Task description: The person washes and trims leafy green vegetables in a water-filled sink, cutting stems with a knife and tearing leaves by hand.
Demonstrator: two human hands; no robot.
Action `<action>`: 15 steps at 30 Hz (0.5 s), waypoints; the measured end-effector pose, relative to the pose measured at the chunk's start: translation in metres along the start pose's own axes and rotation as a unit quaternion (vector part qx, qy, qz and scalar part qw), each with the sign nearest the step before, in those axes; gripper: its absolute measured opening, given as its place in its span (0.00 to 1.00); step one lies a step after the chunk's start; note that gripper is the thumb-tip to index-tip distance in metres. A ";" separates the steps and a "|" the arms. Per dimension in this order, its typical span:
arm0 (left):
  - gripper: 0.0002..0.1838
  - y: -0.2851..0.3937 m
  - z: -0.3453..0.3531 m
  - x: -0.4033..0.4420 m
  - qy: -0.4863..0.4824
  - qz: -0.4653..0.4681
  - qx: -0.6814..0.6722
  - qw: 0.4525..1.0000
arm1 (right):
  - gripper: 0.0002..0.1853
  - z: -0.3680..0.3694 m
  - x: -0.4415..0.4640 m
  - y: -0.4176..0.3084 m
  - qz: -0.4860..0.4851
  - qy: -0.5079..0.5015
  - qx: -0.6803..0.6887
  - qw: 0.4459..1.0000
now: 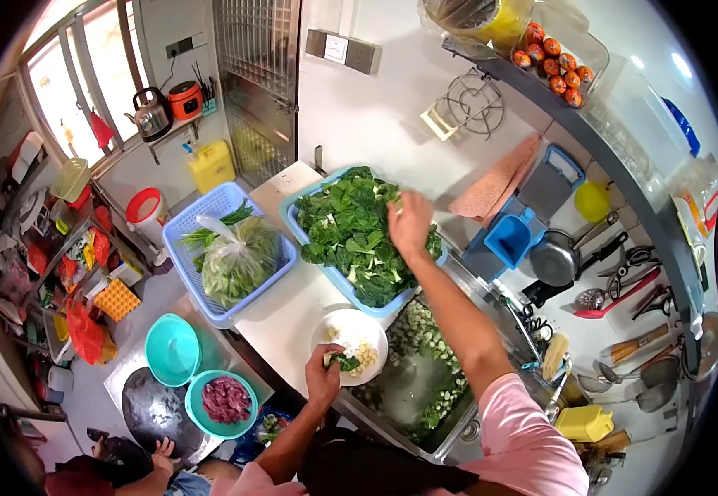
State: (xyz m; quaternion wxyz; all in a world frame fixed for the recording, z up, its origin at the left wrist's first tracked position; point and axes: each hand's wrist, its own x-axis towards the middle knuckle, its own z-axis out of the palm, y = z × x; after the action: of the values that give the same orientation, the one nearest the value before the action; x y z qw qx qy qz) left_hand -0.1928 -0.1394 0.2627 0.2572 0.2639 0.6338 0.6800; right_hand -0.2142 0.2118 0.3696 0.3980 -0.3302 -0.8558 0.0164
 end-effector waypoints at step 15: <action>0.14 0.035 -0.006 0.145 0.047 0.096 0.018 0.994 | 0.47 -0.024 -0.033 -0.013 -0.007 -0.243 -0.019 0.970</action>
State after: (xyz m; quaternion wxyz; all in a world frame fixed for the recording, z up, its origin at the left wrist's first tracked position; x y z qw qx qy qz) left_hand -0.3028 -0.0466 0.3019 0.1562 0.2956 0.6291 0.7018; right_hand -0.1892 0.1772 0.3671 0.1716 -0.3175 -0.9294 0.0769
